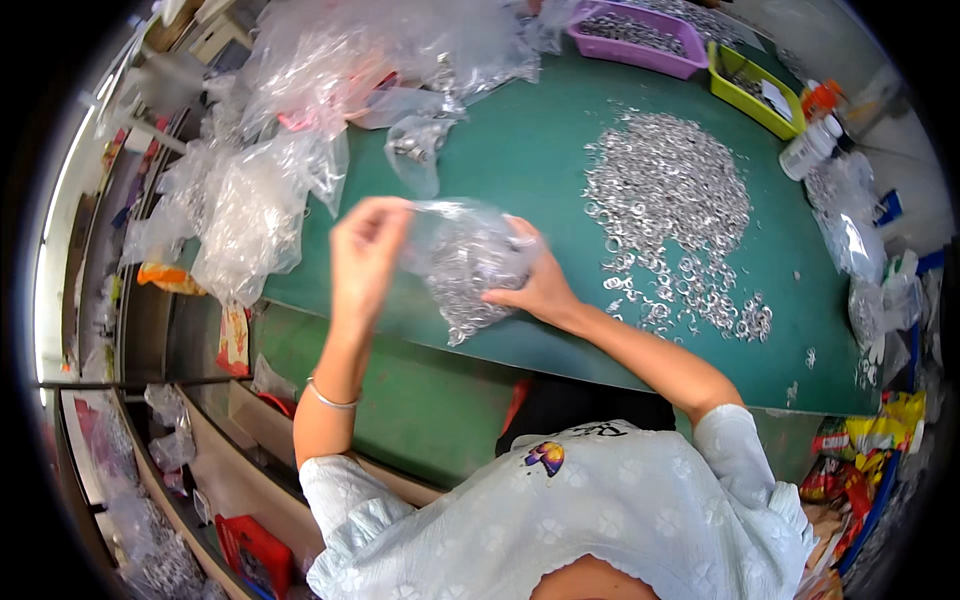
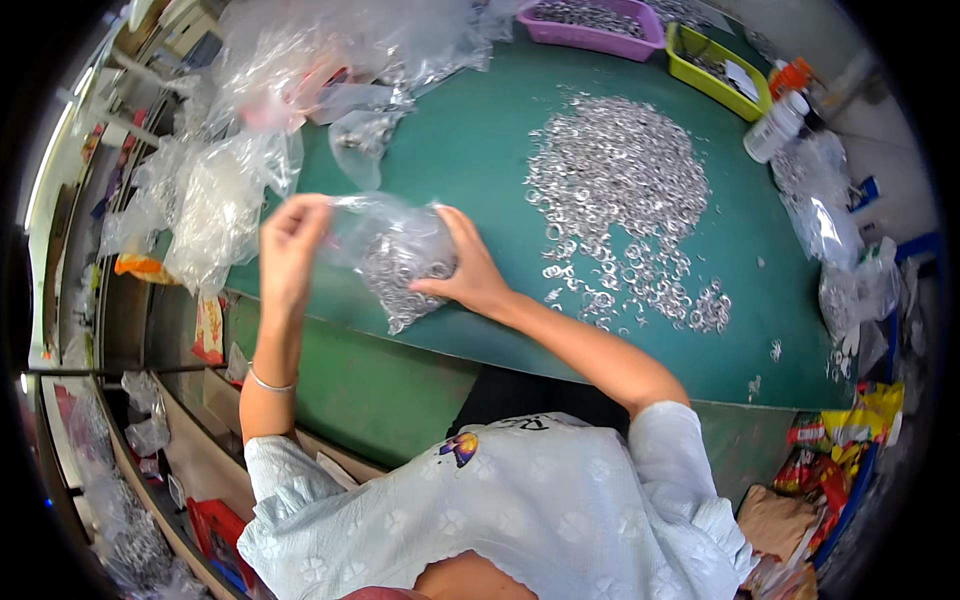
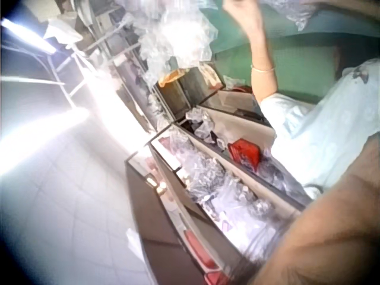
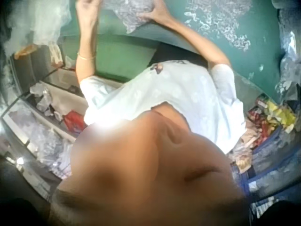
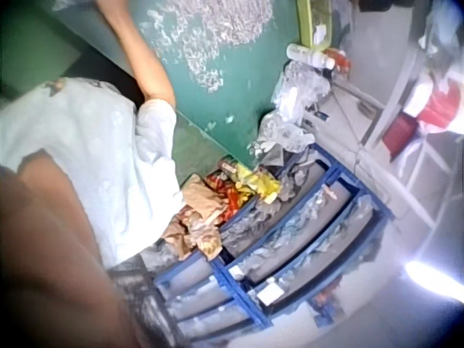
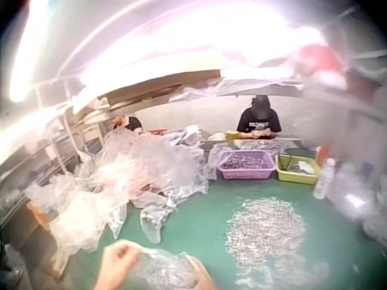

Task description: The person sorts small metal rings by hand on a green workbench, gathers them into piles, and places them into plastic bags.

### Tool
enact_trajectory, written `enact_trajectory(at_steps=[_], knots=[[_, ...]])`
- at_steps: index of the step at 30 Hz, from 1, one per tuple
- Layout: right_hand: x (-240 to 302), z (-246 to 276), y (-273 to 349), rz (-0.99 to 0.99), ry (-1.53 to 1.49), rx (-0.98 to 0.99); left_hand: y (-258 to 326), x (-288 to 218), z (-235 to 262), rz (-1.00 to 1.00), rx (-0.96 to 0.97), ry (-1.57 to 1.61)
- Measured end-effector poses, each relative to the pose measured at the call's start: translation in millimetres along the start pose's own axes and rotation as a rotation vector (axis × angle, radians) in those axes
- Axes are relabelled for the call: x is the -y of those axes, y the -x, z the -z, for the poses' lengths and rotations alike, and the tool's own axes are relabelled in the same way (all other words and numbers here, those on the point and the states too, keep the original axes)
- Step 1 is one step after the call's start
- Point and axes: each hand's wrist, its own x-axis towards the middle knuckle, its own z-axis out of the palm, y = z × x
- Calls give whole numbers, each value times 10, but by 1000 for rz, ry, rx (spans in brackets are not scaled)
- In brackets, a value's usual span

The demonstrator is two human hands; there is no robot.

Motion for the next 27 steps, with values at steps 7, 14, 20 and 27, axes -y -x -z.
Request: enact_trajectory(at_steps=[7, 14, 20, 27], knots=[[-200, -650, -649, 109, 59, 34, -639, 358, 462, -129, -313, 161], [731, -453, -656, 670, 138, -233, -373, 490, 695, -54, -208, -360], [762, -594, -1024, 582, 801, 170, -307, 361, 819, 294, -52, -58], [827, -499, -895, 981, 903, 90, -436, 475, 1103, 467, 13, 293]])
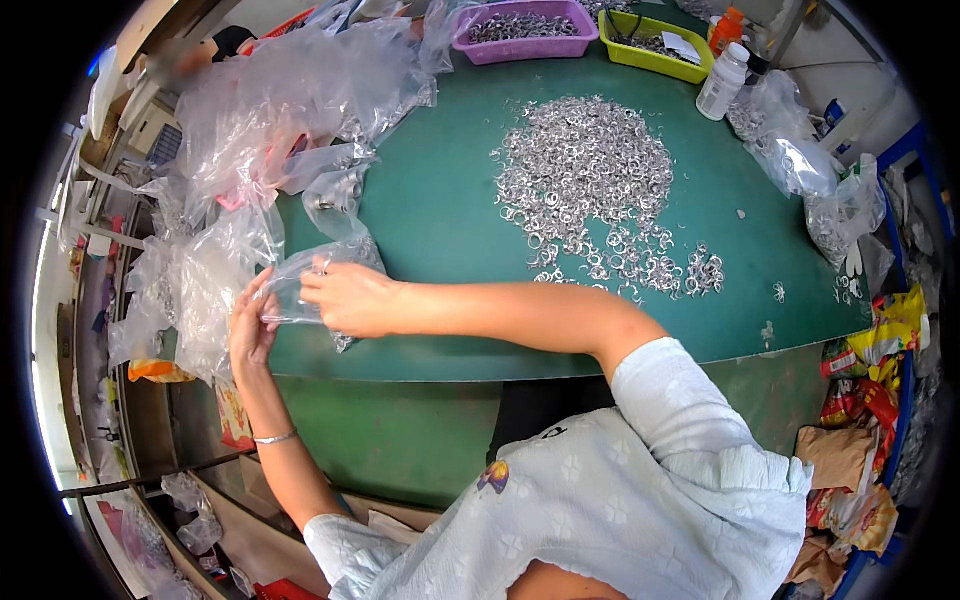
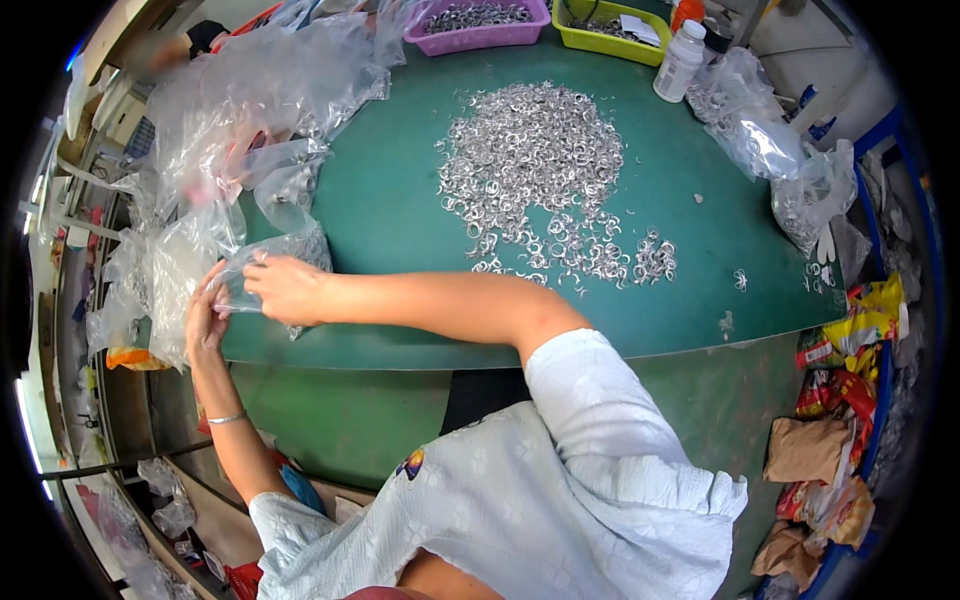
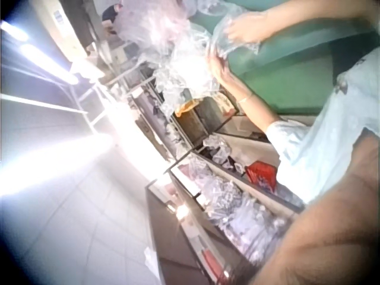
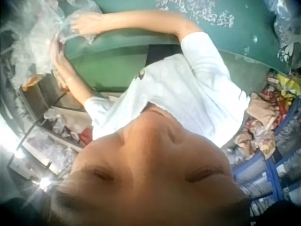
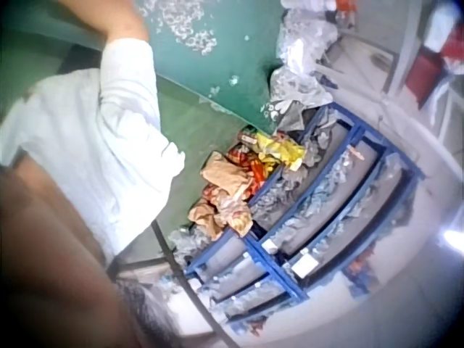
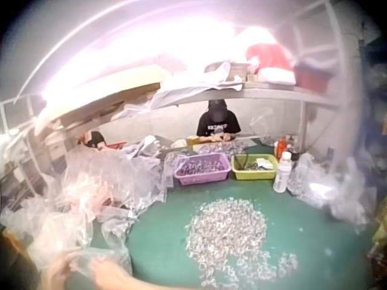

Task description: The person sorts small metal rings by hand on a green workbench, gathers them into piles, and places them into plastic bags.

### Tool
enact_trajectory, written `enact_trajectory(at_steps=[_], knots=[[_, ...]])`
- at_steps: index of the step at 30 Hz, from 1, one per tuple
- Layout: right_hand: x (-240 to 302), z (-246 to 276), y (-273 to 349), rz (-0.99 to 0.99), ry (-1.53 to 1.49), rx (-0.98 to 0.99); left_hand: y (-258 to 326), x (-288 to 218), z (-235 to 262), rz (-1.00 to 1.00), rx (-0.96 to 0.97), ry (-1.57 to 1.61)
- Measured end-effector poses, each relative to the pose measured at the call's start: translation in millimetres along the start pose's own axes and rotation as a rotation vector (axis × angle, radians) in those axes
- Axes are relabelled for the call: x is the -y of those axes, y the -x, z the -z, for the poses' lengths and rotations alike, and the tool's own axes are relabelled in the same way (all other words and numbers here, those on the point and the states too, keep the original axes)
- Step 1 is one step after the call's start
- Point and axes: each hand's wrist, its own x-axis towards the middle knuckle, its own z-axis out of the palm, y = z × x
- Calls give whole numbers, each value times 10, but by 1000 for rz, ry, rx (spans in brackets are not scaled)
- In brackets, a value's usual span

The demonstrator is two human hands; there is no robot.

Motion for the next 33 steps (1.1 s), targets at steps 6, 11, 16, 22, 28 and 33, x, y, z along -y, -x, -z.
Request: enact_trajectory(at_steps=[6, 11, 16, 22, 28, 33], knots=[[-41, 71, 74, -231, -183, 465, -327, 126, 426, -85, -164, 116], [-133, 135, 284, -247, 42, 336, 183, -126, -579, -1096, -607, -952], [53, 454, 662, -453, -208, 16, 517, 129, -1134, -995, -42, -1445], [238, 1295, 2116, -958, -119, 176, 576, 401, -1408, -1124, -275, -1036], [50, 1658, 2812, -1226, 113, 309, 557, 762, -2642, -910, 337, -816], [-241, 1415, 2885, -1114, 37, 440, -63, 1324, -3423, -833, 397, -1161]])
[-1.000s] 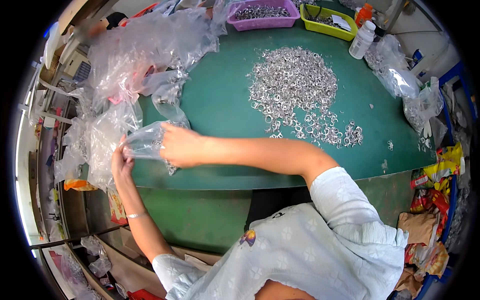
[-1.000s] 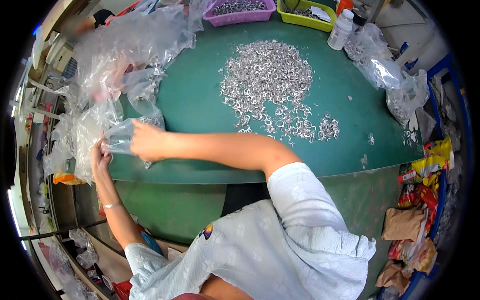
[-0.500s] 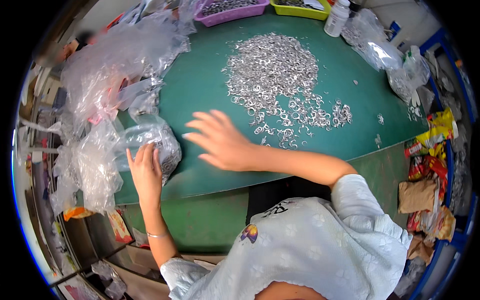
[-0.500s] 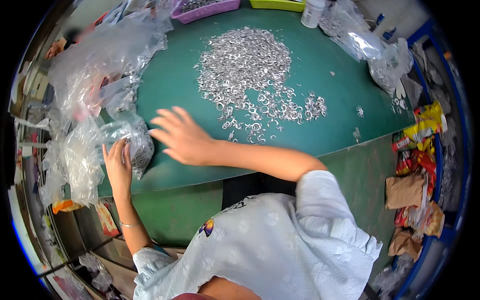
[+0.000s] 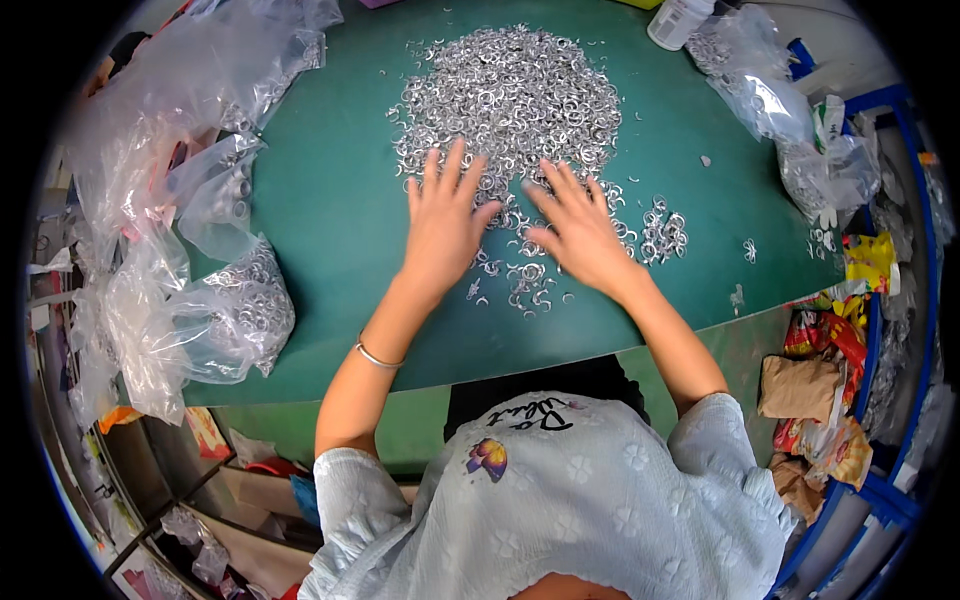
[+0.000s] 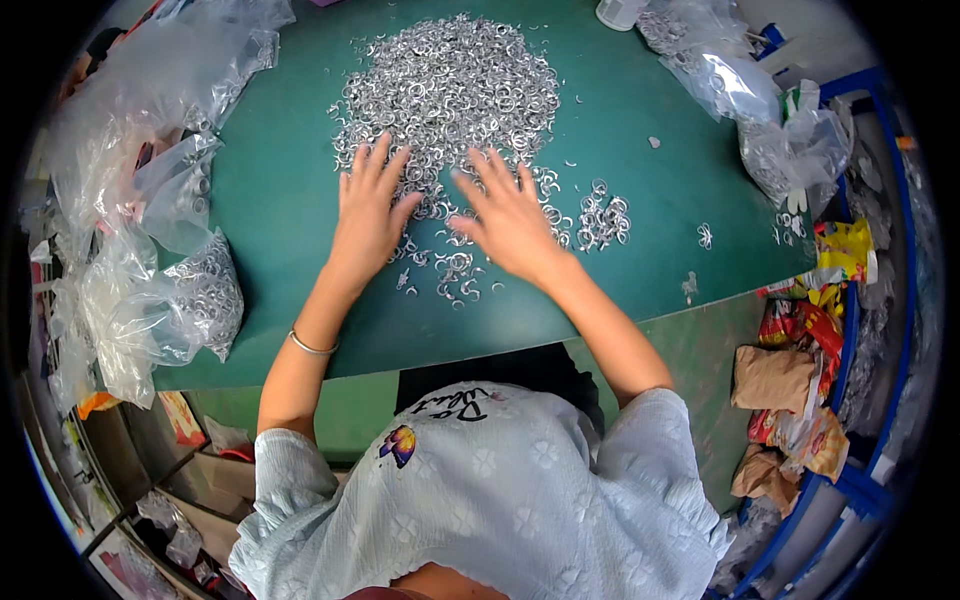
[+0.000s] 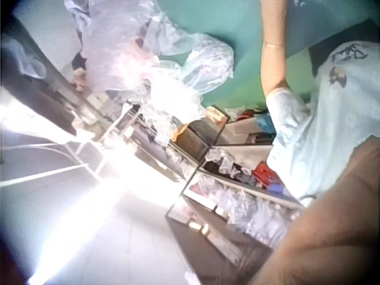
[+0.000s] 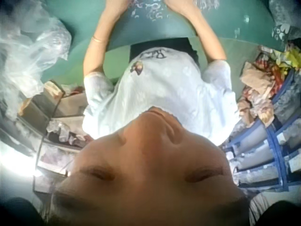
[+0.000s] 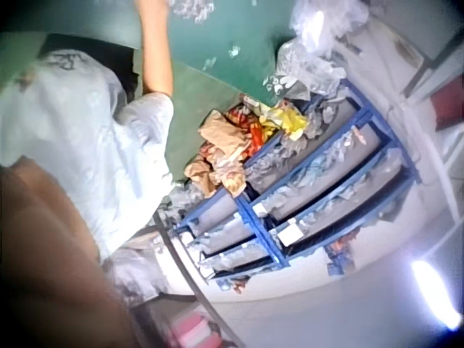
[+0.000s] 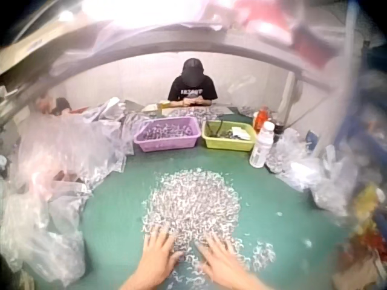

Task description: The person sorts small metal rings by hand on a green workbench, gathers them into piles, and places them into plastic bags.

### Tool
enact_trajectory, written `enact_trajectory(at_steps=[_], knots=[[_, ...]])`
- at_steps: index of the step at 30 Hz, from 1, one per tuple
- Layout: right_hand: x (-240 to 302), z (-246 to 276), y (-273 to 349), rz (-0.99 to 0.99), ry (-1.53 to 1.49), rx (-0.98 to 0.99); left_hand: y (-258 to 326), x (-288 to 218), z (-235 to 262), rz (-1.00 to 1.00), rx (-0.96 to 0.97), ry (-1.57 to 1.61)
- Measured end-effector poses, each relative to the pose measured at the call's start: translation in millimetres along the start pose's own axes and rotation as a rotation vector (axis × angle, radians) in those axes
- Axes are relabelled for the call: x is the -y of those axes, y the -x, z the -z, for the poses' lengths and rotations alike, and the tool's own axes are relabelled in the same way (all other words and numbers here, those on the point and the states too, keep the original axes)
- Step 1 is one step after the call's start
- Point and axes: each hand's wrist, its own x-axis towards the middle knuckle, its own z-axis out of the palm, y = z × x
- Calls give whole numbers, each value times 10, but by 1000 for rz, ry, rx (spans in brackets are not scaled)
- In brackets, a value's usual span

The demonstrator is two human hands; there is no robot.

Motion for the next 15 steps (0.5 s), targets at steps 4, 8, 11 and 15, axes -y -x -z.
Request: enact_trajectory(at_steps=[4, 8, 11, 15], knots=[[107, 102, 215, 169, 31, 189, 197, -71, -218, -38, 154, -73], [18, 334, 502, 192, -52, 310, 556, -199, -8, -17, 254, -66], [-221, 436, 664, 94, -12, 183, 721, -231, 117, 5, 299, -95], [-425, 386, 737, -49, -16, -41, 812, -155, 36, 220, 17, 43]])
